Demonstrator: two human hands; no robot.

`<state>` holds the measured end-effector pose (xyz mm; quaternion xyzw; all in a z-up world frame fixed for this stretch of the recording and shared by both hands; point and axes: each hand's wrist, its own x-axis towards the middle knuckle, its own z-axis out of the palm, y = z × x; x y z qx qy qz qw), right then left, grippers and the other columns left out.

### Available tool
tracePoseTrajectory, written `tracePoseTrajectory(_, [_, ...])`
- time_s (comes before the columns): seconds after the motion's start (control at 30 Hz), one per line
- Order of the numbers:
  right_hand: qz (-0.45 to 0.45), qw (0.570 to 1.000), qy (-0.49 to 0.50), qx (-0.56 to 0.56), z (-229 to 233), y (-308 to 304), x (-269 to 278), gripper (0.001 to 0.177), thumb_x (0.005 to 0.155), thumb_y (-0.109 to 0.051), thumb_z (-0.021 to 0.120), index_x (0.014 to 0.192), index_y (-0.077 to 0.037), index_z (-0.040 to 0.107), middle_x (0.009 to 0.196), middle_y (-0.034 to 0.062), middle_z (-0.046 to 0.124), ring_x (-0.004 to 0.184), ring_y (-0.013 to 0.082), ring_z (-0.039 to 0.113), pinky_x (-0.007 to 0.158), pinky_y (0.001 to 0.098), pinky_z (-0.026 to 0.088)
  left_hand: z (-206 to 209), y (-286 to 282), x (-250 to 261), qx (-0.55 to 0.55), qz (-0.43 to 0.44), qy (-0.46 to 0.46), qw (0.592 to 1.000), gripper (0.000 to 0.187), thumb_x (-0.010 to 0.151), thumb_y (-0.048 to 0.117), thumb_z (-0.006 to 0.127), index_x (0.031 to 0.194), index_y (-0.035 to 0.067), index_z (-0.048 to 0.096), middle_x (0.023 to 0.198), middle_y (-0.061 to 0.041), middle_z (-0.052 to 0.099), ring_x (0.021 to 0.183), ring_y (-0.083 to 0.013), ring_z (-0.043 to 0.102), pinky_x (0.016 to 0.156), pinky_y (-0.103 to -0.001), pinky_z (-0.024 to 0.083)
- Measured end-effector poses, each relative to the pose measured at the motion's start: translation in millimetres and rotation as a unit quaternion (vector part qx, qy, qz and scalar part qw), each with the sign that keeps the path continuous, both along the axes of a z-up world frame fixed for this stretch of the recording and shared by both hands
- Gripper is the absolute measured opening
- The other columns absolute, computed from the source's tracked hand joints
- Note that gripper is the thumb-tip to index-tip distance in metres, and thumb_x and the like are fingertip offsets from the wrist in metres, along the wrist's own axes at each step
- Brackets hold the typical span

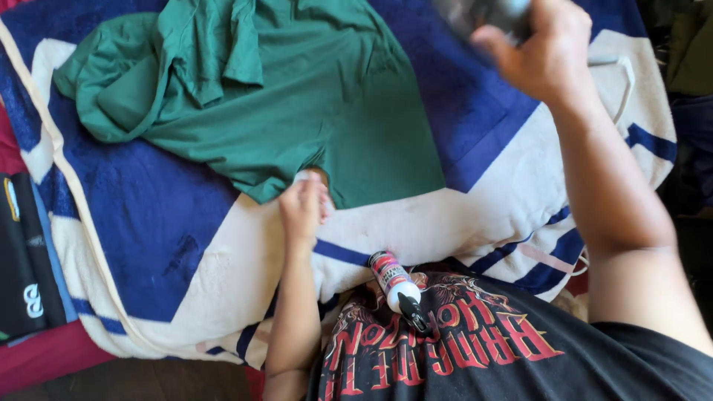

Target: Ironing a green t-shirt using a hand iron and a spray bottle.

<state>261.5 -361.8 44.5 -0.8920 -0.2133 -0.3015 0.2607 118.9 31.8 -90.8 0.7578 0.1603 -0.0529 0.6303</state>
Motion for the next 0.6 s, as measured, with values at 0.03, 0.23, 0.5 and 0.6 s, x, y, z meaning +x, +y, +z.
tracePoseTrajectory(0.03, [0.046,0.997,0.000,-0.068,21,19,-4,0.045,0.092,-0.034,0.093,0.106,0.001,0.068,0.083,0.0166,0.067,0.076,0.0343,0.068,0.067,0.0403,0.055,-9,18,3,-0.070,0.048,0.040,0.996,0.045,0.105,0.036,0.066,0.093,-0.007,0.067,0.071,-0.010,0.063,0.046,-0.0121,0.057,0.039,-0.027,0.042])
tracePoseTrajectory(0.23, [0.038,0.935,0.195,-0.295,7,68,-24,0.066,0.087,-0.070,0.075,0.085,-0.005,0.067,0.064,0.0144,0.066,0.053,0.0335,0.065,0.047,0.0436,0.052,26,24,35,-0.072,0.070,0.032,0.994,0.042,0.103,0.038,0.061,0.106,-0.004,0.068,0.076,-0.012,0.072,0.042,-0.0102,0.055,0.035,-0.024,0.040])
tracePoseTrajectory(0.5, [-0.069,0.925,0.278,-0.250,-29,62,-19,0.066,0.093,-0.067,0.071,0.083,-0.001,0.068,0.067,0.0224,0.068,0.061,0.0411,0.069,0.056,0.0485,0.056,29,24,34,-0.074,0.072,0.033,0.994,0.035,0.101,0.033,0.065,0.094,-0.001,0.064,0.073,-0.008,0.069,0.043,-0.0095,0.056,0.035,-0.025,0.040])
tracePoseTrajectory(0.6, [-0.120,0.936,0.258,-0.209,-39,59,-6,0.065,0.095,-0.063,0.073,0.083,0.000,0.068,0.069,0.0241,0.068,0.063,0.0418,0.070,0.057,0.0490,0.057,53,16,31,-0.032,0.040,0.035,0.998,0.037,0.102,0.033,0.066,0.087,0.000,0.065,0.066,-0.007,0.065,0.044,-0.0094,0.056,0.037,-0.025,0.041])
